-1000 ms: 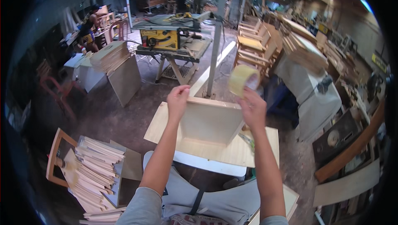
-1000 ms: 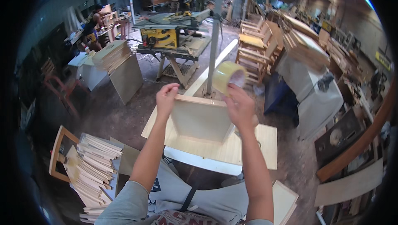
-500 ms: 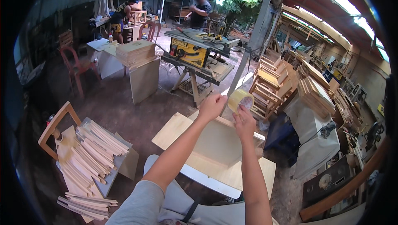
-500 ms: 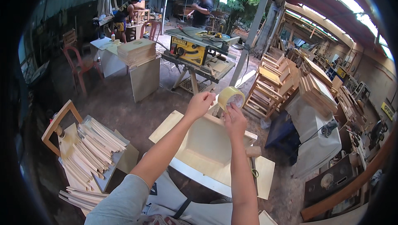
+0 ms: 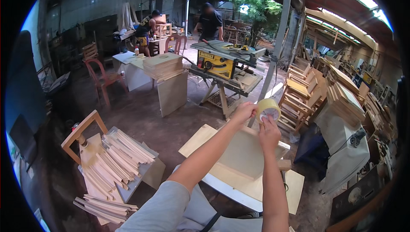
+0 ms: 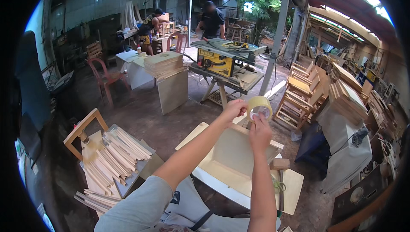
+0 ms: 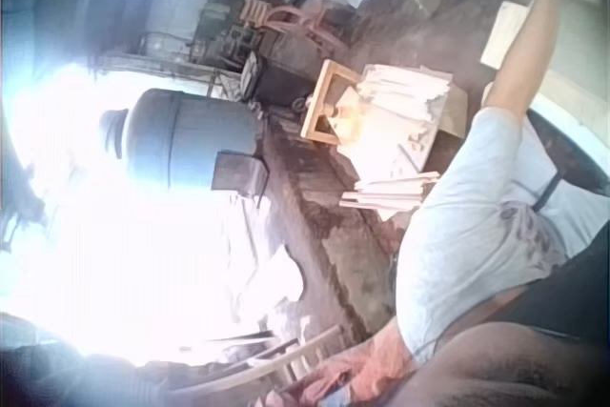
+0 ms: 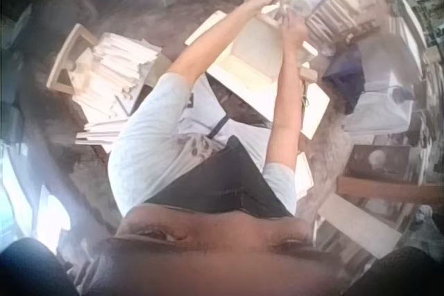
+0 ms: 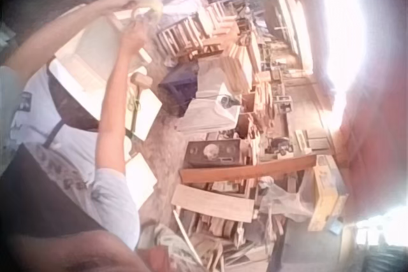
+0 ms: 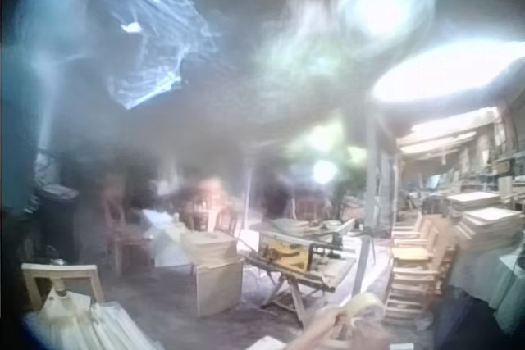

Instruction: Assembling a small wooden frame using glue, adhesive tape, and a wooden mallet to join the pieces.

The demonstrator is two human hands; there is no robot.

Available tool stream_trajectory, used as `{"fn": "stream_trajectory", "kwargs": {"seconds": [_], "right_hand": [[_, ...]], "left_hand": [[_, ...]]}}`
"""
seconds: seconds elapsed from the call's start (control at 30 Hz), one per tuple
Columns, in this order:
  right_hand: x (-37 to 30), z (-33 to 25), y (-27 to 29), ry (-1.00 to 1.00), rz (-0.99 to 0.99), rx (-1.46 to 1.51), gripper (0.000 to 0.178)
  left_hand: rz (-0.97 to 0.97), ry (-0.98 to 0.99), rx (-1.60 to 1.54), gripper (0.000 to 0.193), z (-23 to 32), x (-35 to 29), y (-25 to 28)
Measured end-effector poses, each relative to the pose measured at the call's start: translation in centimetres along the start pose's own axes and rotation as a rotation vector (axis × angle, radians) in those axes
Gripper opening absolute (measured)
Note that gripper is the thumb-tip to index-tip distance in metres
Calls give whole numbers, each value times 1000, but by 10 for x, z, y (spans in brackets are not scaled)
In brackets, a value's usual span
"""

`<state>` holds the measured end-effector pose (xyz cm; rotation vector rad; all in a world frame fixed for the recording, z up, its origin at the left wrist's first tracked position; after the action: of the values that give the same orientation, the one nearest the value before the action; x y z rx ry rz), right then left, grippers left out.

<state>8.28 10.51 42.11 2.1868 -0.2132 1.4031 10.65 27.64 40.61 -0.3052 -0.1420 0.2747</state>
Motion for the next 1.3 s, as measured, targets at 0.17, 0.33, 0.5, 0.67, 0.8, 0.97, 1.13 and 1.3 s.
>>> {"fn": "stream_trajectory", "kwargs": {"seconds": [0.17, 0.33, 0.5, 0.67, 0.8, 0.97, 1.13, 1.3], "right_hand": [[-7, 90, -13, -411, -1, 615, 24], [-15, 120, -23, -783, -11, 1071, 51], [-7, 75, -4, -940, -181, 1108, 79], [-8, 61, -12, -774, -443, 1046, 79], [-6, 48, -17, -686, -495, 1041, 76], [-2, 35, -7, -731, -454, 985, 65], [-5, 35, -9, -723, -514, 936, 53], [-2, 24, -9, -560, -553, 927, 51]], "left_hand": [[23, -127, -11, 14, 2, 9, 2], [-29, -57, -236, 11, -19, 9, 8], [-154, -71, -278, 16, -7, 4, -12], [-195, -59, -140, 16, -3, -3, -29], [-74, -97, -120, 15, 5, -4, -15], [20, -157, -46, 16, -2, -6, -7], [-95, 12, -60, 20, -1, -9, 2], [-245, 105, -102, 20, -8, -29, 16]]}}
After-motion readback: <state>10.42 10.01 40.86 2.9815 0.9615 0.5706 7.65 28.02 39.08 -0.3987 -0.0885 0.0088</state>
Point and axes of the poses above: each hand's wrist, its own x-axis towards the middle knuckle, its own y-axis out of the back of the hand, z = x × y, the point moved 8 cm from there along x, towards the middle knuckle, and after that the axes turned 2 degrees about z, right-handed, at the moved point
